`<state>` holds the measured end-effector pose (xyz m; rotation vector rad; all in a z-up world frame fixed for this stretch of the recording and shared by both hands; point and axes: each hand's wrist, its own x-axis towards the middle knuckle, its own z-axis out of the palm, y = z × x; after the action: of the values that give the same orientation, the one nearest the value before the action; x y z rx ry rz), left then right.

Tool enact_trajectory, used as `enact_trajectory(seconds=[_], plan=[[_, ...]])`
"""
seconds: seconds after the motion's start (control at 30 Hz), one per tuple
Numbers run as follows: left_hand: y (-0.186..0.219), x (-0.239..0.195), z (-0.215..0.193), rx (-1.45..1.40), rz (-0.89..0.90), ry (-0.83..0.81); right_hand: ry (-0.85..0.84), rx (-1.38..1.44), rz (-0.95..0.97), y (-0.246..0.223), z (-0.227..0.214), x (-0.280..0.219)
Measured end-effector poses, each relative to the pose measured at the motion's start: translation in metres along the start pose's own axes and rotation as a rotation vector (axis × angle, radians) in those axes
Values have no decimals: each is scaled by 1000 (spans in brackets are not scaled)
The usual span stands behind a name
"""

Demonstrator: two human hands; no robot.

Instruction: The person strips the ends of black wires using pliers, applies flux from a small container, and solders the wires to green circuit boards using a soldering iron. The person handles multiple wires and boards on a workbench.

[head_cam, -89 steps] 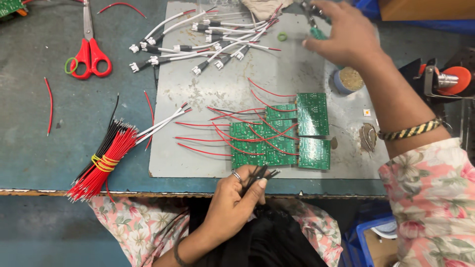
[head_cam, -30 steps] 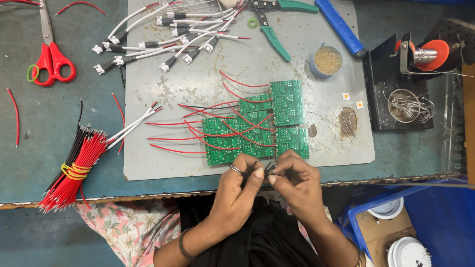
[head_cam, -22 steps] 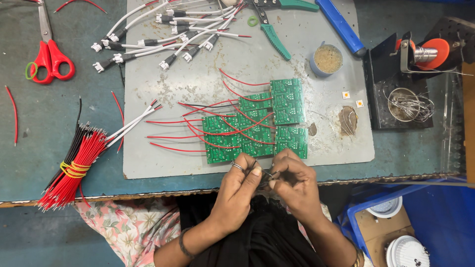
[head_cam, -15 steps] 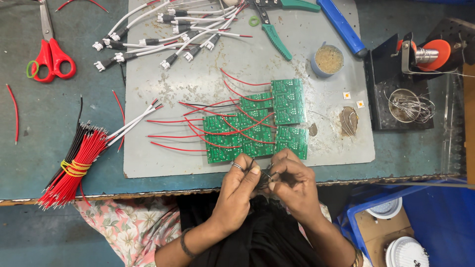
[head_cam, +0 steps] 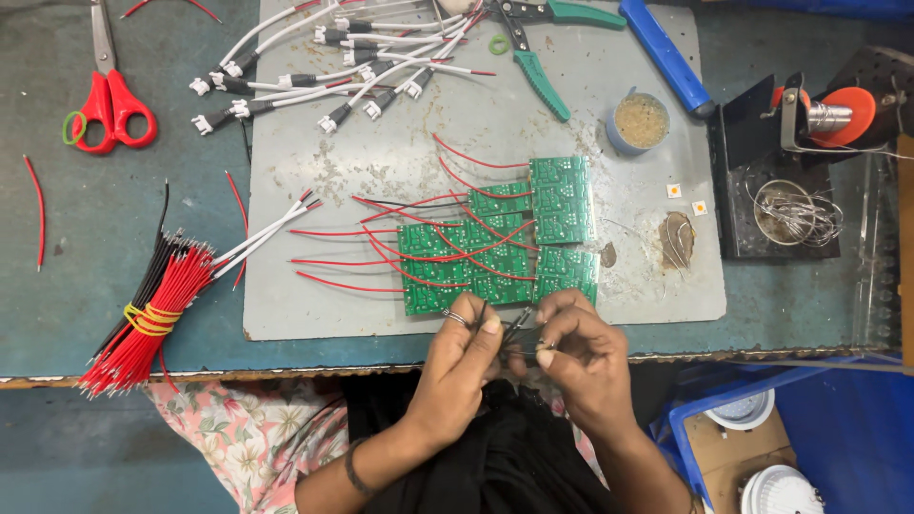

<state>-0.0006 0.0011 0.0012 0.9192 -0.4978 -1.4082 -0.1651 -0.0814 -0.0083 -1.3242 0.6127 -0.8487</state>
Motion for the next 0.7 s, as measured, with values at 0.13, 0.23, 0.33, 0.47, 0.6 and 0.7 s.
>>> enact_trajectory(seconds=[0.13, 0.23, 0.33, 0.47, 0.6, 0.7], plan=[[4, -2, 1, 51, 60, -26, 8, 38, 37, -1, 0, -1], [8, -1, 3, 43, 7, -24, 38, 56, 52, 1, 2, -1], [13, -2, 4, 232, 25, -1, 84, 52, 38, 3, 5, -1], [19, -3, 7, 443, 67, -16, 163, -37, 0, 7, 13, -2], [27, -6, 12, 584, 201, -52, 173, -98, -63, 6, 19, -2], [40, -7, 17, 586, 241, -97, 198, 147, 64, -1, 26, 2]])
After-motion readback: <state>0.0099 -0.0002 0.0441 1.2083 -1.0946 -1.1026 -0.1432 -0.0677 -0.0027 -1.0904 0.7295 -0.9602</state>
